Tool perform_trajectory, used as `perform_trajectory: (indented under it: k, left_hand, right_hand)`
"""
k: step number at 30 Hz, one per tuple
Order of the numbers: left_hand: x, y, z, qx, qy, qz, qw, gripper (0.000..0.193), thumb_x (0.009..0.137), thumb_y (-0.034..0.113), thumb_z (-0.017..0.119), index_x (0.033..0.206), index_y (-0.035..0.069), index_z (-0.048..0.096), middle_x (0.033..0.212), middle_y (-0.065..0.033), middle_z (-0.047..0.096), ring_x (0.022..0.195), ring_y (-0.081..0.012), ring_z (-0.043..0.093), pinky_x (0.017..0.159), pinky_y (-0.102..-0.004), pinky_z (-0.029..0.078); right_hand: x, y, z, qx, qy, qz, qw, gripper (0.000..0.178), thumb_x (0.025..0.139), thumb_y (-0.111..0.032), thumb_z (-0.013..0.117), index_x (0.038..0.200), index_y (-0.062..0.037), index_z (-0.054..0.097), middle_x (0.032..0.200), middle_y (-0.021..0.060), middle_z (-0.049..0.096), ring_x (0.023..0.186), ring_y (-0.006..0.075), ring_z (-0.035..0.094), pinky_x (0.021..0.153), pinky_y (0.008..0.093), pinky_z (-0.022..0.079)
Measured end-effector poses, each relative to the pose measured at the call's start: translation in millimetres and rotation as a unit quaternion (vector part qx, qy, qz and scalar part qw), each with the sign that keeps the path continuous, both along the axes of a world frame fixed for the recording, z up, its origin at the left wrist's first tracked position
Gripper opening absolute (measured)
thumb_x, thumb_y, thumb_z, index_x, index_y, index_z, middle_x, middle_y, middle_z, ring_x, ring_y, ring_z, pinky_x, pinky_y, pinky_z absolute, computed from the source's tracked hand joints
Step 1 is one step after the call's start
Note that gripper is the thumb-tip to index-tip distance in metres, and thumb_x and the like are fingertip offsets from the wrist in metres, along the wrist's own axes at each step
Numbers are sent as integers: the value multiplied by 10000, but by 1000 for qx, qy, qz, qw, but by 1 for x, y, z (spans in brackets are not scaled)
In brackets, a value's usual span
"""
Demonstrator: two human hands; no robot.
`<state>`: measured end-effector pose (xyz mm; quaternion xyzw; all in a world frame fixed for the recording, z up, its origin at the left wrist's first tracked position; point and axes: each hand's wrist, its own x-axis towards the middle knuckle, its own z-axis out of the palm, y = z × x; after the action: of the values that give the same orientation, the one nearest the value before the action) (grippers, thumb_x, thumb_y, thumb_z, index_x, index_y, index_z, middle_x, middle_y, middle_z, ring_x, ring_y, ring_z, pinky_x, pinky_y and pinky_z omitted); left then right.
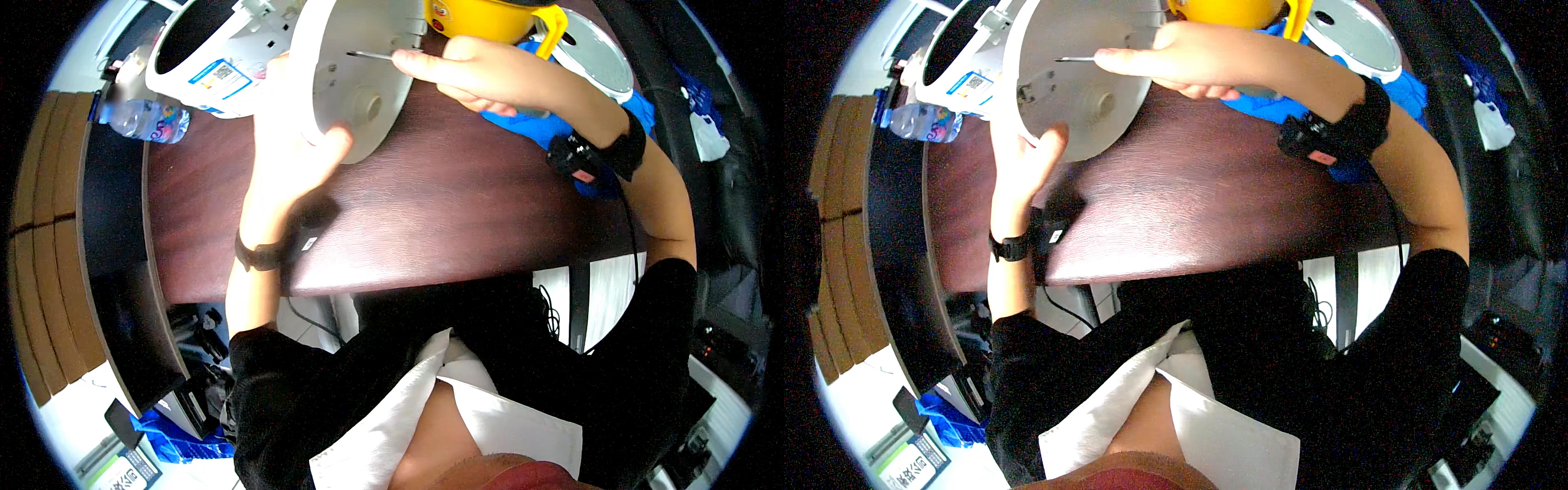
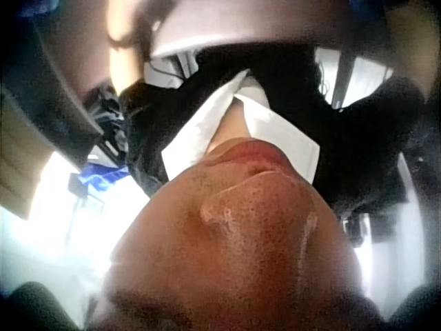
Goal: The person uses a screwdriver to remove screws from a white plastic lid and separates its components. They then continue unscrewing fasteners from the underside of the lid, detaching internal parts and placing them on the table.
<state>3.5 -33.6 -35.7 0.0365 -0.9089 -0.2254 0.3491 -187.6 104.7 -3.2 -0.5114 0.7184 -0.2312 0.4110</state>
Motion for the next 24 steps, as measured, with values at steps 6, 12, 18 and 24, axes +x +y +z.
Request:
perform_trajectory:
  k: [6,12,18,24]
  left_hand:
    - [-2,5,4,18,6,-4,1000,647,549,159,582,1155,-20,445,1037,-194,485,920,-347,526,798,-400,447]
    - [-1,4,3,17,6,-5,1000,646,547,143,579,1156,-24,443,1050,-200,491,935,-345,532,810,-399,448]
    - [-3,6,6,16,12,-7,1000,637,548,136,581,1150,-24,450,1042,-198,493,927,-344,535,808,-399,449]
    - [-1,9,6,20,-5,2,1000,641,541,134,589,1145,-31,454,1032,-204,489,921,-351,527,799,-404,446]
  right_hand:
    - [9,-1,-4,45,-60,13,997,683,850,-642,349,400,-130,296,360,-24,299,284,57,320,288,189,288]
    - [10,-3,-14,49,-98,3,994,671,857,-636,339,406,-142,285,362,-30,281,286,51,309,286,186,280]
    - [14,-2,-12,68,-149,-12,987,668,867,-628,319,403,-150,268,359,-32,266,281,50,297,283,201,282]
    - [24,3,-14,99,-256,-5,961,680,844,-677,282,402,-161,254,359,-34,253,278,51,272,282,209,273]
